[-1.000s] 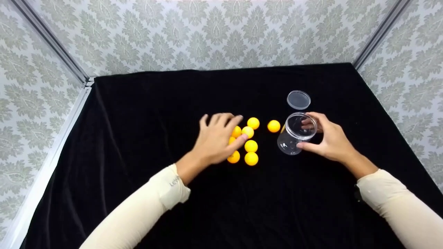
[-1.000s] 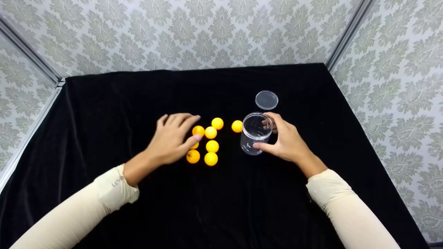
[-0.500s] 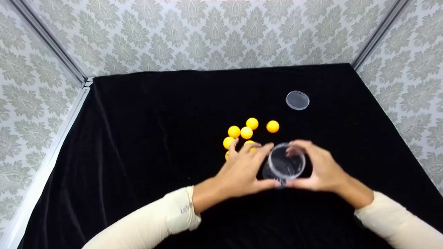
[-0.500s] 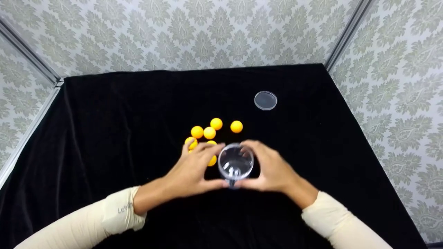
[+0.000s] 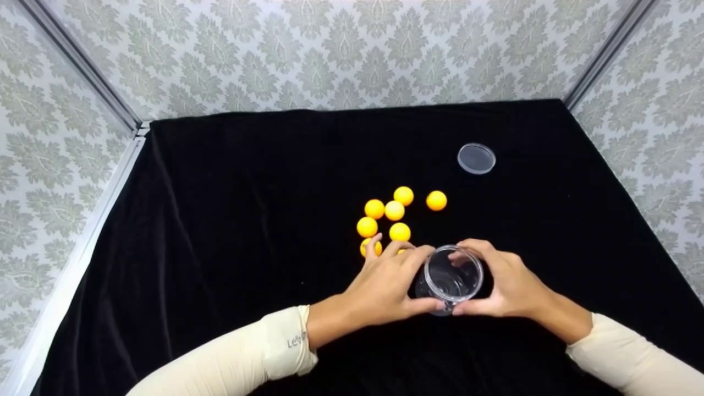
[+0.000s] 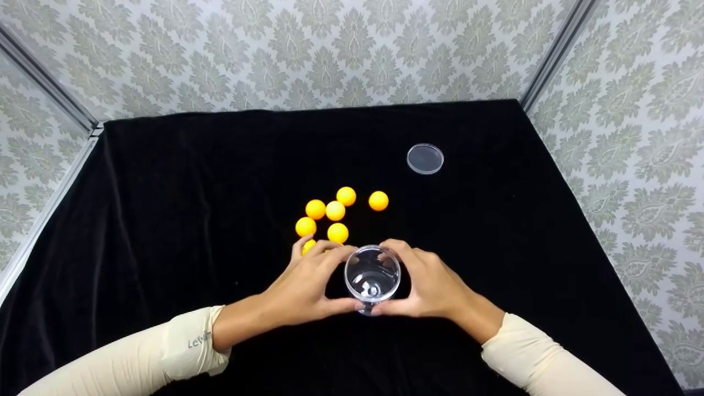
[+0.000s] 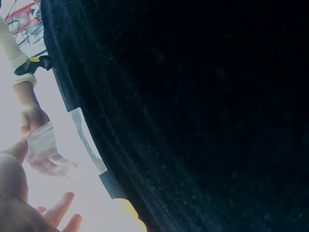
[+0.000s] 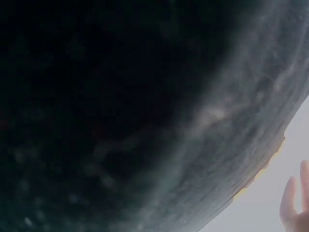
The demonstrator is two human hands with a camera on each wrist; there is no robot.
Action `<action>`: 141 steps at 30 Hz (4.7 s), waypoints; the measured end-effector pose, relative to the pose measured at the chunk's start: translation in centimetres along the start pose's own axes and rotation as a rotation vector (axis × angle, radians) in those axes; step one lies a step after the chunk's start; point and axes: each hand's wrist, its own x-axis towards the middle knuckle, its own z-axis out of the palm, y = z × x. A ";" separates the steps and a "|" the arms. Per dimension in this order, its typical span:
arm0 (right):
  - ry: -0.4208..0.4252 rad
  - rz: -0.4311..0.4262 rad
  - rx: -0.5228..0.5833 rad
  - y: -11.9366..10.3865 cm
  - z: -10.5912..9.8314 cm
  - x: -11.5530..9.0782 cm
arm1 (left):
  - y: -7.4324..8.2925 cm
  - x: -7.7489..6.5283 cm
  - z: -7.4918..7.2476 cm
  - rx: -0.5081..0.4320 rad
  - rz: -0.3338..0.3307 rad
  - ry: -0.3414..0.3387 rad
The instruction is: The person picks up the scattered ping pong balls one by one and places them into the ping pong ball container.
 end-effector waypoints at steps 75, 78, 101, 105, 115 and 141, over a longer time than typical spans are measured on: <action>-0.017 0.054 -0.063 -0.1 0.0 -0.7 | 0.6 2.1 -5.3 0.181 0.230 0.305; -0.015 0.062 -0.090 -0.1 0.0 -0.8 | 1.3 2.4 -5.0 0.165 0.229 0.290; -0.013 0.038 -0.101 0.0 0.1 -0.8 | 2.9 2.4 -3.8 0.153 0.222 0.225; -0.010 0.040 -0.105 -0.1 0.1 -0.8 | 2.8 2.3 -3.9 0.175 0.224 0.215; -0.009 0.039 -0.089 0.0 0.1 -0.7 | 2.3 2.1 -4.3 0.131 0.211 0.239; -0.018 0.033 -0.006 -0.1 0.2 -0.5 | -2.9 2.7 -4.0 0.142 -0.026 0.235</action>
